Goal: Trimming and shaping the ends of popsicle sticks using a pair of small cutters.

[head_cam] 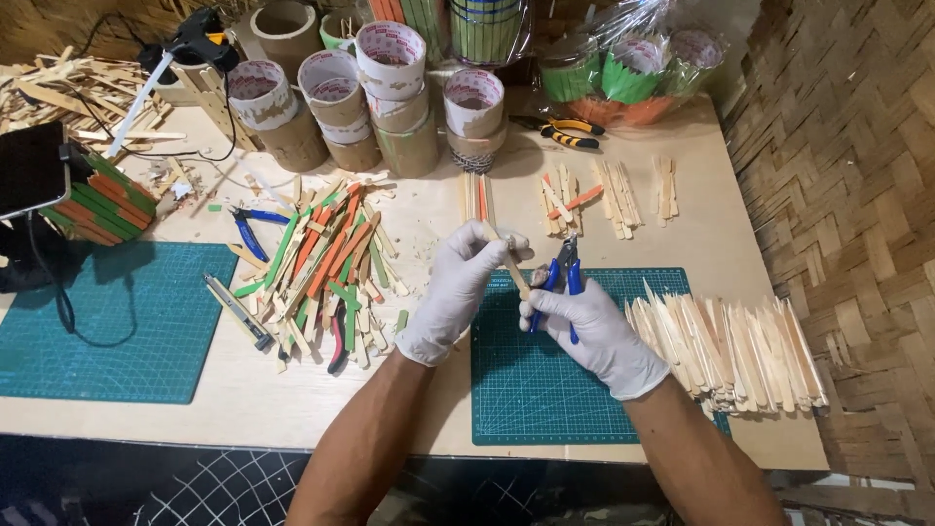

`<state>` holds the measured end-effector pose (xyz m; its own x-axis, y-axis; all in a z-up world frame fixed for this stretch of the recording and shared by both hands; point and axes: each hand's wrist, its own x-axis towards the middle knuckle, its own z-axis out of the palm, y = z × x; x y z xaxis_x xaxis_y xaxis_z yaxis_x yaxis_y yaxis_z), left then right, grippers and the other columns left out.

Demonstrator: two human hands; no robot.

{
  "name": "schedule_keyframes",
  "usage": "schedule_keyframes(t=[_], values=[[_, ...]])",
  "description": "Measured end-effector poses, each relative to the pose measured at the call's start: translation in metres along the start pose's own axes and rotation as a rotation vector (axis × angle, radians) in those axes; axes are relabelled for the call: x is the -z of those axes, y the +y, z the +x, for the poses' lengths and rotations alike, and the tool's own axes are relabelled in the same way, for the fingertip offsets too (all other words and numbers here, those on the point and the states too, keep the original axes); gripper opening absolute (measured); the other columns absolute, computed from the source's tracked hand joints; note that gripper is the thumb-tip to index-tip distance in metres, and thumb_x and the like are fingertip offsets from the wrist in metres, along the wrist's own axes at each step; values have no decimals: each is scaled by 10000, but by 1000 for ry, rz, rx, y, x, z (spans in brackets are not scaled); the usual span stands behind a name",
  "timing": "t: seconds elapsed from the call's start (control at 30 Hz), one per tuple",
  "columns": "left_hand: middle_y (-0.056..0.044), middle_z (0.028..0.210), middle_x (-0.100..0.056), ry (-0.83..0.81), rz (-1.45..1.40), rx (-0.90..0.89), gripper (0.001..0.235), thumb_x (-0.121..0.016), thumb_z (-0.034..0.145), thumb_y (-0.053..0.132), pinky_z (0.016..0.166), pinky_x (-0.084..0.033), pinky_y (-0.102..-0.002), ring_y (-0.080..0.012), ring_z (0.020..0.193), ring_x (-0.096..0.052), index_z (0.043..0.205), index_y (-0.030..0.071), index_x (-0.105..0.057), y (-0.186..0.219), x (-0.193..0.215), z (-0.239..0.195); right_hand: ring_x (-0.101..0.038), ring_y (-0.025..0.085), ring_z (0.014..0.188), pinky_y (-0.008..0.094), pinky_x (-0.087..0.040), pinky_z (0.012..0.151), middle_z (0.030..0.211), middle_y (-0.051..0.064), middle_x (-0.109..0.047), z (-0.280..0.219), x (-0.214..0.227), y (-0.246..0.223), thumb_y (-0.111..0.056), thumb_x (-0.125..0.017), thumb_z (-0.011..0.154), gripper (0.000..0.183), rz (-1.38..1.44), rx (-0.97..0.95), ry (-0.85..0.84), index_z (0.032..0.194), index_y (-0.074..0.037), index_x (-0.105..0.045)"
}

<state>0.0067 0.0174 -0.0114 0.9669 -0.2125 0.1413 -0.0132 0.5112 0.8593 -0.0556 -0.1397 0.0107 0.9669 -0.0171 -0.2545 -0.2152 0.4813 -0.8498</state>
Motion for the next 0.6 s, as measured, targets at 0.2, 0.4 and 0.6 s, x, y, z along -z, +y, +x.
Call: schedule_keyframes(t=[0.2,0.4,0.6], values=[[-142,925,-749,-88,-301,84,205,-722,963,222,686,-627,-320,-238,833,-770,1025,75,-594,-19,1,2,-727,248,711,402,-633,670,864,53,-729,11,17,13,98,-727,837,263,196,-160,-119,1048,-58,-709],[-104,715,-580,-94,-474,121,284,-506,1083,379,331,-520,-309,-239,581,-654,1119,100,-548,-15,-18,-5,-704,226,719,400,-606,700,880,50,-722,3,4,1,111,-711,847,243,220,-161,-131,1003,-64,-651],[-86,730,-570,-64,-490,124,298,-484,1092,344,462,-552,-253,-209,682,-645,1059,67,-591,-25,-15,-6,-711,252,734,411,-615,692,858,50,-682,4,8,4,103,-719,844,234,188,-166,-108,1014,-45,-659]])
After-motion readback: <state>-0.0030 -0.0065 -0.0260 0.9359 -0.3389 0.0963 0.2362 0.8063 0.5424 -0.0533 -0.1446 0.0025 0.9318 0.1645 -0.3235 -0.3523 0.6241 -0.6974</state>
